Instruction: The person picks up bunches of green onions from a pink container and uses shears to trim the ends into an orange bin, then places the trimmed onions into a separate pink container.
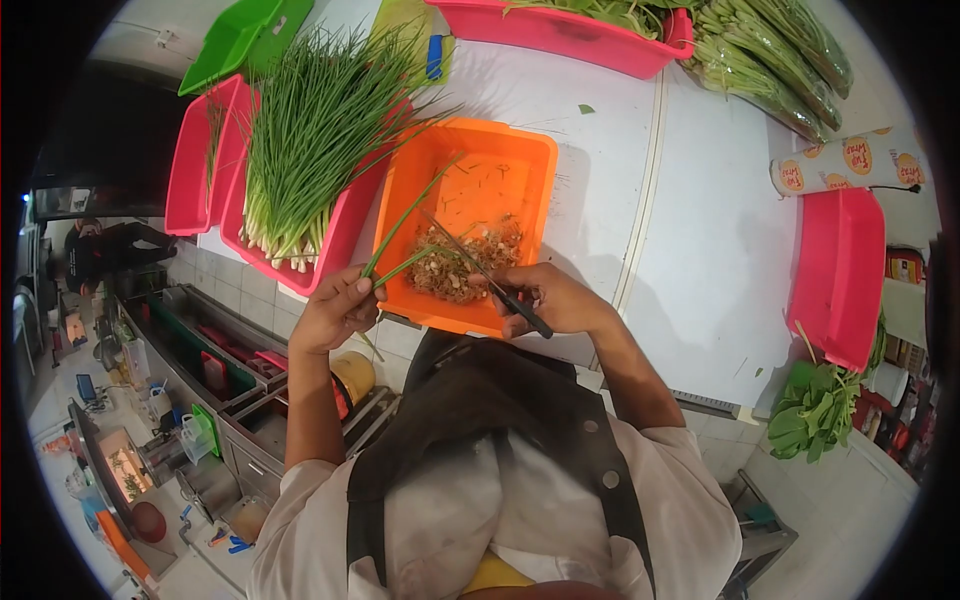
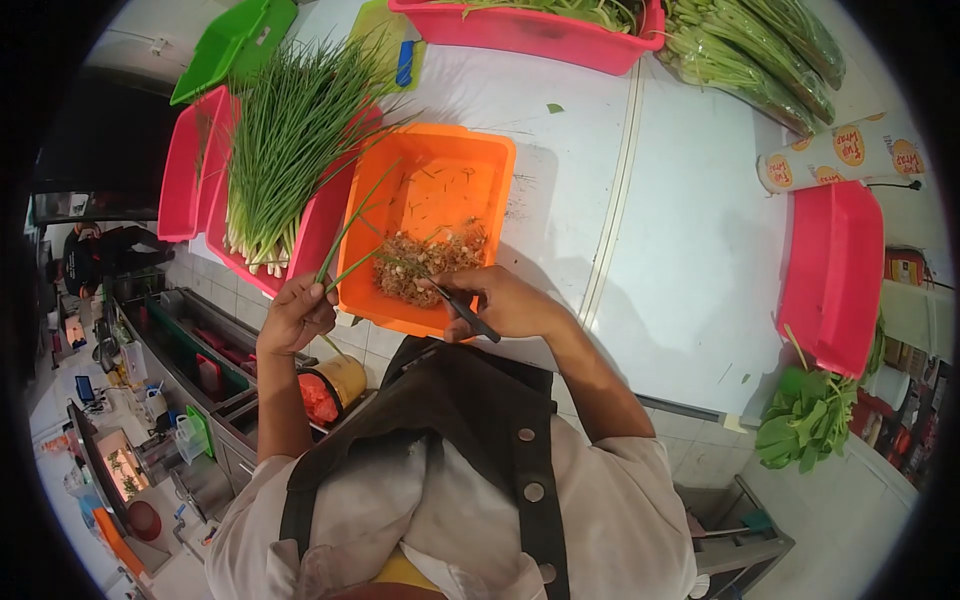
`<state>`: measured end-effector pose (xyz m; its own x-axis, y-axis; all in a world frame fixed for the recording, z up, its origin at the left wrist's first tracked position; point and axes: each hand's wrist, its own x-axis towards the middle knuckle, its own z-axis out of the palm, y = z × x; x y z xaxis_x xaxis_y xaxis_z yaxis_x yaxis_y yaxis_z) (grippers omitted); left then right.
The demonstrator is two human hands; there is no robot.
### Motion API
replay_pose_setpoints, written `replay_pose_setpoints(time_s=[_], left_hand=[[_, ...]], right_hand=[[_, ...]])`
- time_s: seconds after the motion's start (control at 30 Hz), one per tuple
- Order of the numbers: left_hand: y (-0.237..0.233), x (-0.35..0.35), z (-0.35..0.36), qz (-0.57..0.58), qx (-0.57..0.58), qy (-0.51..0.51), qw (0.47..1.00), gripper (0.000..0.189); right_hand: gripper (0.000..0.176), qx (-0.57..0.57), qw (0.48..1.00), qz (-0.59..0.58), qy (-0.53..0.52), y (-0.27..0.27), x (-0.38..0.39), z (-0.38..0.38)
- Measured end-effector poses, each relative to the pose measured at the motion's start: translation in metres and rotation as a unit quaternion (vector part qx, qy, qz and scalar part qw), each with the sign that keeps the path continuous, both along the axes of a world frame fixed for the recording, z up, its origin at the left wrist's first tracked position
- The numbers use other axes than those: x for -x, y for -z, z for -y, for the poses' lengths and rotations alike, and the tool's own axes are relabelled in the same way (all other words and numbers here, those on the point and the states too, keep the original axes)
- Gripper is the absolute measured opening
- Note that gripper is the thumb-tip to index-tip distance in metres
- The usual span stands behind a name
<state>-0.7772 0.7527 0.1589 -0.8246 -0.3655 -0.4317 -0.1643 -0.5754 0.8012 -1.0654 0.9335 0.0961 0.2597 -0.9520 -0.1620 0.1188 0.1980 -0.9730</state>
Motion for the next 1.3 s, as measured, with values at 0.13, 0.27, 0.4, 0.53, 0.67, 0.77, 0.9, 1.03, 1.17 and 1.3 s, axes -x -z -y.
replay_pose_setpoints(time_s=[0.13, 0.27, 0.4, 0.53, 0.67, 0.77, 0.9, 1.03, 1.17, 1.3], left_hand=[[0.000, 0.001, 0.001, 0.019, 0.008, 0.014, 1.000, 0.028], [0.001, 0.001, 0.000, 0.048, 0.012, 0.008, 0.999, 0.027], [0.001, 0.003, -0.002, 0.065, 0.011, -0.006, 0.998, 0.028], [-0.001, -0.006, -0.006, 0.057, 0.000, -0.013, 0.998, 0.023], [0.015, -0.024, -0.007, -0.063, -0.035, -0.058, 0.996, 0.022], [0.018, -0.050, 0.008, -0.109, -0.034, -0.221, 0.969, 0.022], [-0.007, -0.106, 0.063, -0.087, 0.082, -0.385, 0.915, 0.020], [-0.032, -0.166, 0.164, 0.010, 0.195, -0.433, 0.880, 0.025], [-0.074, -0.213, 0.325, 0.163, 0.465, -0.377, 0.784, 0.045], [-0.102, -0.182, 0.351, 0.204, 0.642, -0.368, 0.641, 0.045]], right_hand=[[0.071, 0.002, 1.000, -0.025, 0.008, -0.010, -0.004, 0.002], [0.065, -0.071, 0.997, -0.018, 0.033, -0.010, -0.008, 0.002], [0.070, 0.006, 0.989, -0.146, 0.031, -0.006, 0.007, -0.008], [0.075, 0.027, 0.974, -0.213, 0.072, -0.027, 0.026, -0.016], [0.067, -0.004, 0.949, -0.282, 0.143, -0.035, 0.027, -0.009], [0.060, -0.019, 0.908, -0.380, 0.175, -0.030, 0.024, -0.002], [0.047, -0.037, 0.907, -0.371, 0.194, -0.040, 0.013, 0.002], [0.047, -0.027, 0.918, -0.314, 0.240, -0.036, -0.005, -0.010], [0.049, -0.032, 0.913, -0.314, 0.258, -0.056, -0.031, -0.005], [0.049, -0.050, 0.911, -0.314, 0.264, -0.059, -0.051, 0.002]])
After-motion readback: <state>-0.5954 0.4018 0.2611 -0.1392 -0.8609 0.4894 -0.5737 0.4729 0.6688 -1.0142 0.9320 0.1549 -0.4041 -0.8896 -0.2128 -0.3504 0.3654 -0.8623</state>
